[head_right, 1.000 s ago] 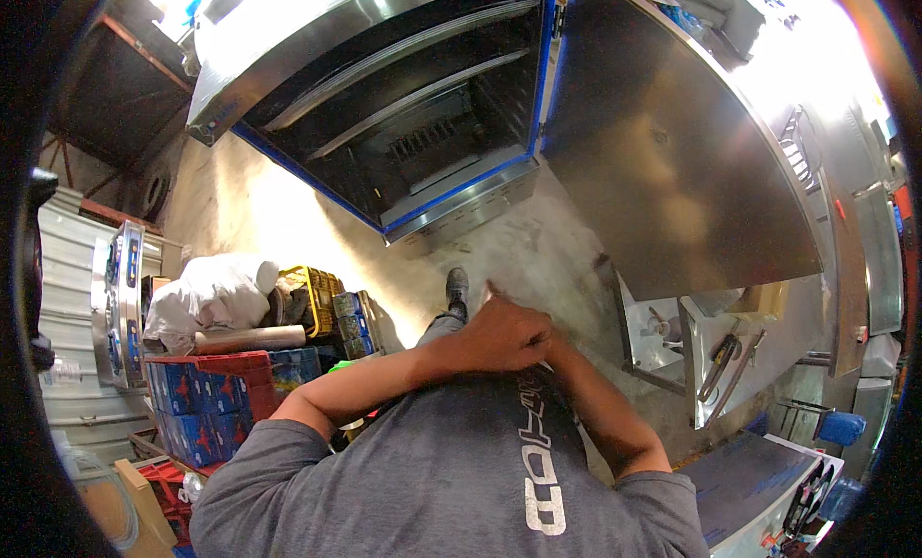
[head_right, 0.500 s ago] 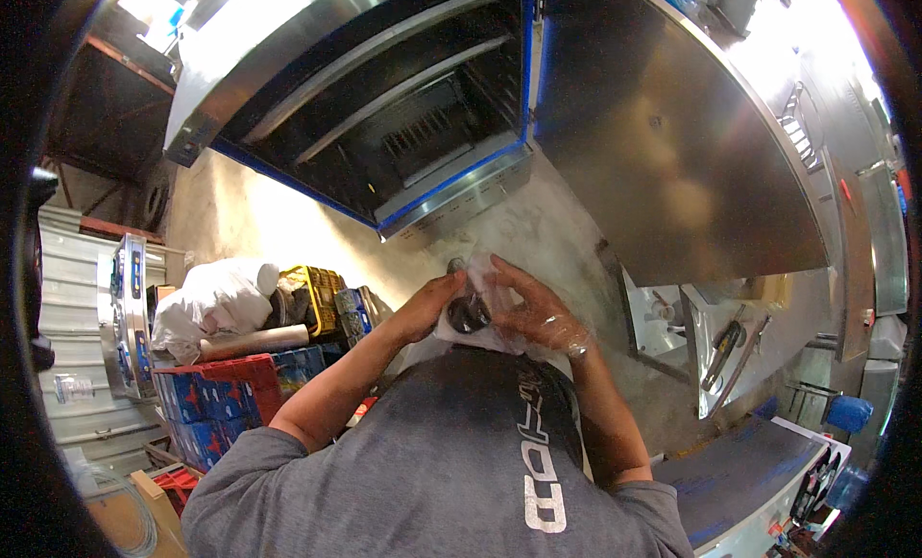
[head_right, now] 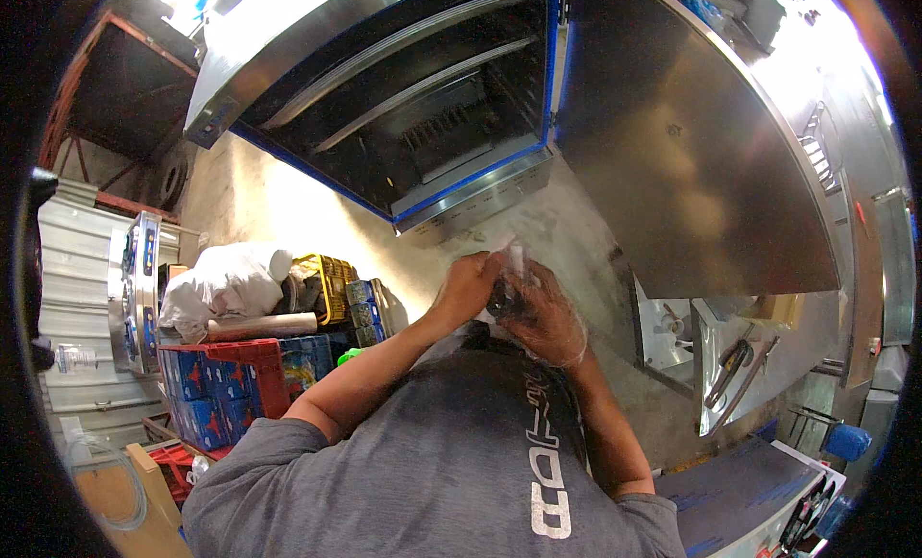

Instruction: The person retrieves a screwdriver from a toolbox, removes a metal panel from a stainless steel appliance, and installs a heating element. They use a screwdriver to tighten the element's mounting nut and then place the metal panel back onto the appliance.

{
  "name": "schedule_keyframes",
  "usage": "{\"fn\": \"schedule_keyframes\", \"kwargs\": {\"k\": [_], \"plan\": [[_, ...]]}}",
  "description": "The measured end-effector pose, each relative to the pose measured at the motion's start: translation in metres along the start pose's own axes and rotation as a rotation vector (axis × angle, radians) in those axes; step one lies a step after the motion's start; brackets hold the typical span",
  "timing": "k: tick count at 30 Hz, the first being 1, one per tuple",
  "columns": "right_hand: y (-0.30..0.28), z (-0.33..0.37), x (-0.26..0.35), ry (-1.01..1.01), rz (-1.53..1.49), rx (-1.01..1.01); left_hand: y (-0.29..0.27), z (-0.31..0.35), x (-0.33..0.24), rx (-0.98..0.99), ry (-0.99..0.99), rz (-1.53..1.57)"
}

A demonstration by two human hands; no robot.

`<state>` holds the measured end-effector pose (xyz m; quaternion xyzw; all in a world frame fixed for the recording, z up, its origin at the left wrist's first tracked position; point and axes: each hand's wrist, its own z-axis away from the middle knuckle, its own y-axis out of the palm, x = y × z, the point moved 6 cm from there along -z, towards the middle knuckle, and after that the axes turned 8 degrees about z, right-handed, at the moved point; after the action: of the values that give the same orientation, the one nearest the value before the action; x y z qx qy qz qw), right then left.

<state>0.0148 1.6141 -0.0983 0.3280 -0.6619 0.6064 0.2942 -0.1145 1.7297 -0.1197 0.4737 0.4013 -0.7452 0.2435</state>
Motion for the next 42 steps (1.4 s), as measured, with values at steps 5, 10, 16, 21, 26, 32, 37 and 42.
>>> {"fn": "schedule_keyframes", "kwargs": {"k": [5,10,16,21,26,32,37,42], "plan": [[0.011,0.008,-0.012,0.142,-0.248,-0.032,0.014,-0.009,0.005,0.074,0.112,-0.044],[0.011,0.016,-0.003,0.043,-0.017,-0.118,0.047,-0.003,0.032,0.157,-0.398,0.82],[0.006,0.03,-0.035,0.232,-0.3,-0.245,0.063,-0.008,0.042,0.236,-0.519,1.233],[0.018,0.076,-0.076,0.447,-0.938,-0.112,-0.035,-0.054,0.042,-0.015,-0.337,1.235],[0.011,0.109,-0.118,0.755,-1.082,-0.355,-0.178,-0.132,0.016,-0.041,0.042,0.925],[0.002,0.039,-0.116,0.585,-0.94,-0.192,-0.307,-0.272,0.065,-0.527,0.196,-0.207],[-0.01,-0.029,-0.088,0.531,-0.85,-0.316,-0.382,-0.372,0.144,-0.469,-0.188,-1.044],[-0.02,-0.082,-0.07,0.572,-0.487,-0.275,-0.394,-0.369,0.126,-0.518,-0.24,-1.051]]}}
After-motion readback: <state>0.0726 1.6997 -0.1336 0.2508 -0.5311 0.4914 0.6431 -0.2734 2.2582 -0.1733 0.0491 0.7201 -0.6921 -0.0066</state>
